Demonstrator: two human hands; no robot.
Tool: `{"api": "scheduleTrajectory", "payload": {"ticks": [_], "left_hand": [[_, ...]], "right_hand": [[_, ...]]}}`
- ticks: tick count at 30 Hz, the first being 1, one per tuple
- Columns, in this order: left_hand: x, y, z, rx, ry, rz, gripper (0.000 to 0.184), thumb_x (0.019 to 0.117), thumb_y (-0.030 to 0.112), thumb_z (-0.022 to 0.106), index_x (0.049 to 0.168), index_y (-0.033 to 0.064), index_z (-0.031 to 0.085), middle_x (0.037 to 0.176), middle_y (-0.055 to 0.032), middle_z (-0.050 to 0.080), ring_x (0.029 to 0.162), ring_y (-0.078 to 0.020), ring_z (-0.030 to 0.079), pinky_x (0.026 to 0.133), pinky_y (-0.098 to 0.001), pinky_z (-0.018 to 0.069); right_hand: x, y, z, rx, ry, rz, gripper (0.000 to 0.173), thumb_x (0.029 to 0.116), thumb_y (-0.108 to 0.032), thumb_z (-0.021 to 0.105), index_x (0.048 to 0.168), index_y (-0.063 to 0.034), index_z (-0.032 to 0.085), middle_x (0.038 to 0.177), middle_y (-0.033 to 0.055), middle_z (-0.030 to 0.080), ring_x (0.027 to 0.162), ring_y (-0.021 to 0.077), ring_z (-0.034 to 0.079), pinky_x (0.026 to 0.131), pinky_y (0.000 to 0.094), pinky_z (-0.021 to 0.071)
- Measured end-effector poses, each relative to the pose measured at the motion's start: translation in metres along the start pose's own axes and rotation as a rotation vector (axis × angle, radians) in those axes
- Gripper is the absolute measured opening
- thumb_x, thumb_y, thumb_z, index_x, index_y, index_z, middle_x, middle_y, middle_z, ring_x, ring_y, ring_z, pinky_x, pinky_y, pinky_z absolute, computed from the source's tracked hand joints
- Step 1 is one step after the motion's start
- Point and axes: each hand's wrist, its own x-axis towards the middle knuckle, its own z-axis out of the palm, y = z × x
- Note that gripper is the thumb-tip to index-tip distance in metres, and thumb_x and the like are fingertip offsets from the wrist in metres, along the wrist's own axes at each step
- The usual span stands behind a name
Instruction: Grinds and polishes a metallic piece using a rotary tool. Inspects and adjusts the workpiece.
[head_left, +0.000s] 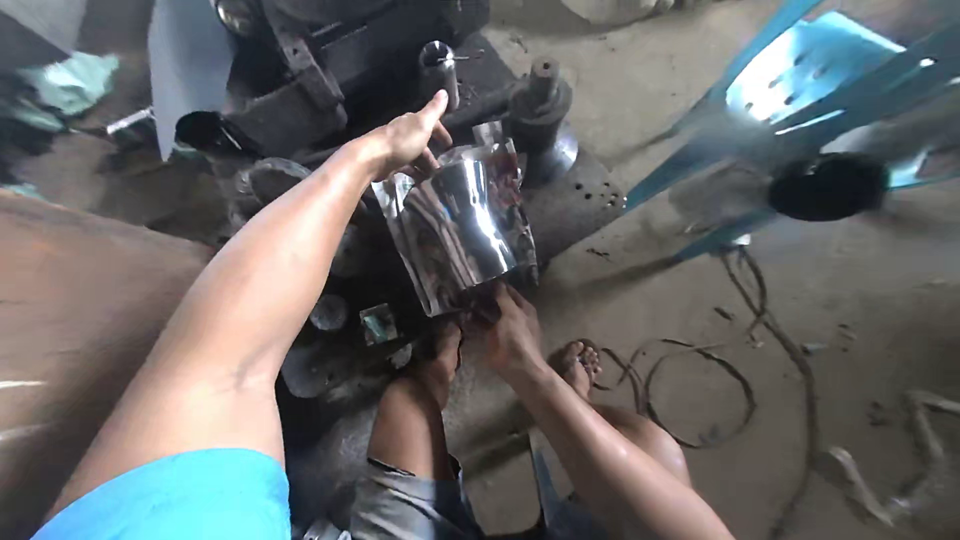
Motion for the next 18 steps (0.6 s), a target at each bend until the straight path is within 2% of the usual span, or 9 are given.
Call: {"api": "scheduleTrajectory", "payload": {"ticks": [3, 7, 11, 15, 18], "left_hand": [[0.000, -0.005, -0.011, -0.049, 0.035, 0.059, 0.085, 0.1057, 0.065, 0.005, 0.136, 0.0050, 0.057, 0.106, -0.0172, 0.074, 0.092, -0.0247, 0.073, 0.086, -0.0425, 0.0572], [-0.002, -0.003, -0.015, -0.018, 0.037, 0.048, 0.085, 0.1048, 0.067, 0.004, 0.137, 0.0079, 0.056, 0.100, -0.0140, 0.076, 0.086, -0.0222, 0.074, 0.082, -0.0390, 0.0579], [-0.001, 0.009, -0.004, 0.043, -0.003, -0.048, 0.085, 0.1039, 0.070, 0.007, 0.143, 0.0109, 0.053, 0.108, -0.0174, 0.071, 0.095, -0.0256, 0.070, 0.089, -0.0444, 0.0540], [0.011, 0.014, 0.006, 0.122, -0.008, -0.106, 0.087, 0.1007, 0.075, 0.007, 0.149, 0.0167, 0.050, 0.110, -0.0162, 0.069, 0.092, -0.0253, 0.066, 0.083, -0.0434, 0.0516], [0.012, 0.019, 0.010, 0.143, -0.006, -0.128, 0.089, 0.0997, 0.077, 0.006, 0.153, 0.0178, 0.046, 0.119, -0.0187, 0.066, 0.098, -0.0283, 0.065, 0.088, -0.0469, 0.0507]], "right_hand": [[0.001, -0.001, 0.001, -0.022, 0.034, 0.001, 0.032, 0.1124, -0.022, 0.041, 0.118, 0.0018, 0.061, 0.087, 0.0123, 0.067, 0.071, 0.0195, 0.067, 0.066, 0.0360, 0.0606], [0.004, -0.006, 0.005, -0.019, 0.073, 0.040, 0.031, 0.1120, -0.024, 0.043, 0.120, -0.0001, 0.061, 0.089, 0.0122, 0.066, 0.072, 0.0192, 0.066, 0.066, 0.0350, 0.0596], [0.005, -0.009, 0.007, 0.026, 0.086, 0.110, 0.030, 0.1116, -0.024, 0.044, 0.119, 0.0002, 0.060, 0.086, 0.0114, 0.065, 0.069, 0.0186, 0.065, 0.063, 0.0332, 0.0586], [0.005, -0.013, 0.008, 0.065, 0.083, 0.136, 0.030, 0.1115, -0.023, 0.044, 0.116, 0.0012, 0.061, 0.081, 0.0120, 0.064, 0.064, 0.0184, 0.064, 0.060, 0.0320, 0.0585], [0.005, -0.017, 0.008, 0.082, 0.060, 0.157, 0.028, 0.1112, -0.021, 0.044, 0.111, 0.0020, 0.061, 0.078, 0.0119, 0.063, 0.062, 0.0181, 0.063, 0.060, 0.0318, 0.0582]]}}
